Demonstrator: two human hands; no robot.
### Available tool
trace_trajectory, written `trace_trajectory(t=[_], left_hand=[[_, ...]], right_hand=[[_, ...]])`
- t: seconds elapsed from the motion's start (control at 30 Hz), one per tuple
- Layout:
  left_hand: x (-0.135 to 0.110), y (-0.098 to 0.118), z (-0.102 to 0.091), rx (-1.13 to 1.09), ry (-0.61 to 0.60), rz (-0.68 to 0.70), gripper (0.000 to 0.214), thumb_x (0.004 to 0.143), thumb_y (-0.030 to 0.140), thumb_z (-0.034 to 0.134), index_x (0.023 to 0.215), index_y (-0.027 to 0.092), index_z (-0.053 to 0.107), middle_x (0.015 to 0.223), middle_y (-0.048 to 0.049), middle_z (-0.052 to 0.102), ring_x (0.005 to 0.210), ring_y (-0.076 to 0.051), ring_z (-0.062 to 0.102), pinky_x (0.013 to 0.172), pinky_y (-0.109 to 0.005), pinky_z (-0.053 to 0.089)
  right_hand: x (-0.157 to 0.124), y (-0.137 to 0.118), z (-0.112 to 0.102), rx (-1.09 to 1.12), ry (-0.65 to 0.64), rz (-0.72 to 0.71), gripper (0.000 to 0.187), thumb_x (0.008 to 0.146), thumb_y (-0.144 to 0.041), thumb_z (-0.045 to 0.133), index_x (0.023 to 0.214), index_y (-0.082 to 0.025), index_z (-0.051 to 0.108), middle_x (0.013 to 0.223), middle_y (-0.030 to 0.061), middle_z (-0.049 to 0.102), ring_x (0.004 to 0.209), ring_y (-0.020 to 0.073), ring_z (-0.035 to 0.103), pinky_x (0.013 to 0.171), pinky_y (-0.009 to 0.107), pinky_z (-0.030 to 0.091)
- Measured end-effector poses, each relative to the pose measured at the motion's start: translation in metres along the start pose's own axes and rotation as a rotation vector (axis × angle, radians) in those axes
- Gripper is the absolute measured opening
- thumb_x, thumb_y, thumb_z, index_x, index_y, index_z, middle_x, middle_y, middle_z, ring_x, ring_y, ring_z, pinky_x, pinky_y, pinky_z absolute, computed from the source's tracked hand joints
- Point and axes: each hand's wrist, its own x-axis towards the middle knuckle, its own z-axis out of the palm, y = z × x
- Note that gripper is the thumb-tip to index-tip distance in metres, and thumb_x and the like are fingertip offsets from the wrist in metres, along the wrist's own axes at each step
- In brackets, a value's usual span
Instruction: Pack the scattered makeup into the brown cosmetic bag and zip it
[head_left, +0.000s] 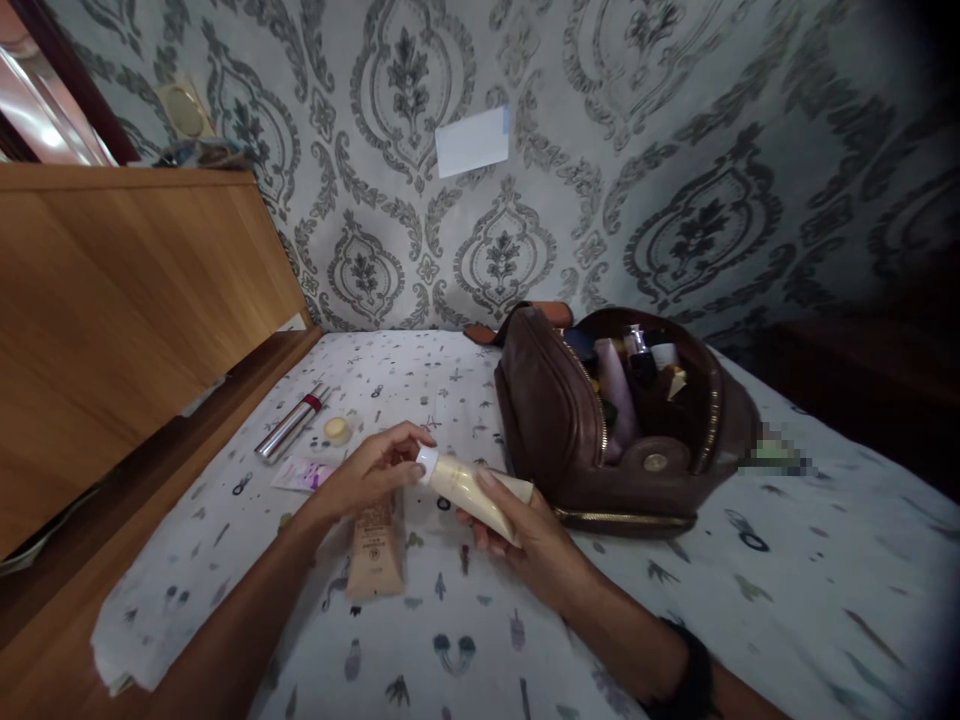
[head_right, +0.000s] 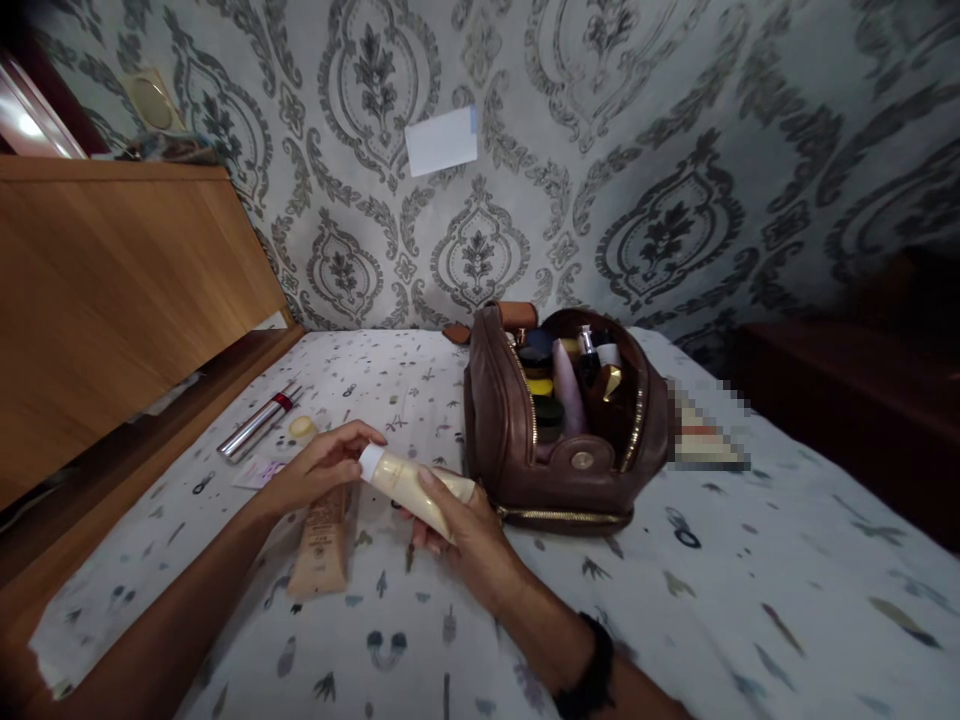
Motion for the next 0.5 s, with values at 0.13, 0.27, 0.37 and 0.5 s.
trace_trajectory(t=[0.13, 0.27, 0.37, 0.5], left_hand=[[0.0001, 0.0019, 0.0028, -0.041, -0.003, -0.044, 0.037, 0.086, 0.050, 0.065, 0.100, 0.016, 0.060, 0.086, -0.0018, 0.058, 0.079, -0.015, 0.054, 0.071, -0.025, 0.045], [-0.0010, 0.0061, 0.0024, -0.043, -0.004, 0.000, 0.033, 0.084, 0.043, 0.070, 0.103, 0.017, 0.061, 0.093, -0.0025, 0.060, 0.086, -0.016, 0.055, 0.075, -0.024, 0.041], [-0.0017, 0.0051, 0.0008, -0.036, -0.008, 0.000, 0.034, 0.083, 0.042, 0.071, 0.104, 0.018, 0.061, 0.094, -0.0031, 0.061, 0.088, -0.017, 0.055, 0.077, -0.024, 0.042], [-0.0031, 0.0041, 0.0006, 0.023, 0.021, 0.001, 0.034, 0.085, 0.045, 0.068, 0.107, 0.019, 0.061, 0.096, -0.0035, 0.060, 0.088, -0.017, 0.056, 0.076, -0.025, 0.042]], right_hand=[[0.0002, 0.0005, -0.0004, -0.004, 0.020, 0.016, 0.066, 0.056, -0.063, 0.085, 0.096, -0.013, 0.069, 0.060, 0.0040, 0.070, 0.041, 0.0080, 0.052, 0.044, 0.019, 0.039], [0.0018, 0.0019, -0.0022, -0.002, -0.006, 0.002, 0.063, 0.056, -0.062, 0.085, 0.092, -0.012, 0.070, 0.059, 0.0042, 0.069, 0.039, 0.0083, 0.052, 0.040, 0.019, 0.034], [0.0025, 0.0019, -0.0025, 0.009, -0.023, -0.006, 0.060, 0.056, -0.060, 0.086, 0.088, -0.012, 0.070, 0.060, 0.0044, 0.069, 0.040, 0.0082, 0.053, 0.041, 0.018, 0.034], [0.0017, 0.0023, -0.0020, 0.028, -0.037, -0.025, 0.063, 0.057, -0.062, 0.085, 0.092, -0.012, 0.069, 0.061, 0.0032, 0.069, 0.040, 0.0076, 0.054, 0.040, 0.018, 0.033]])
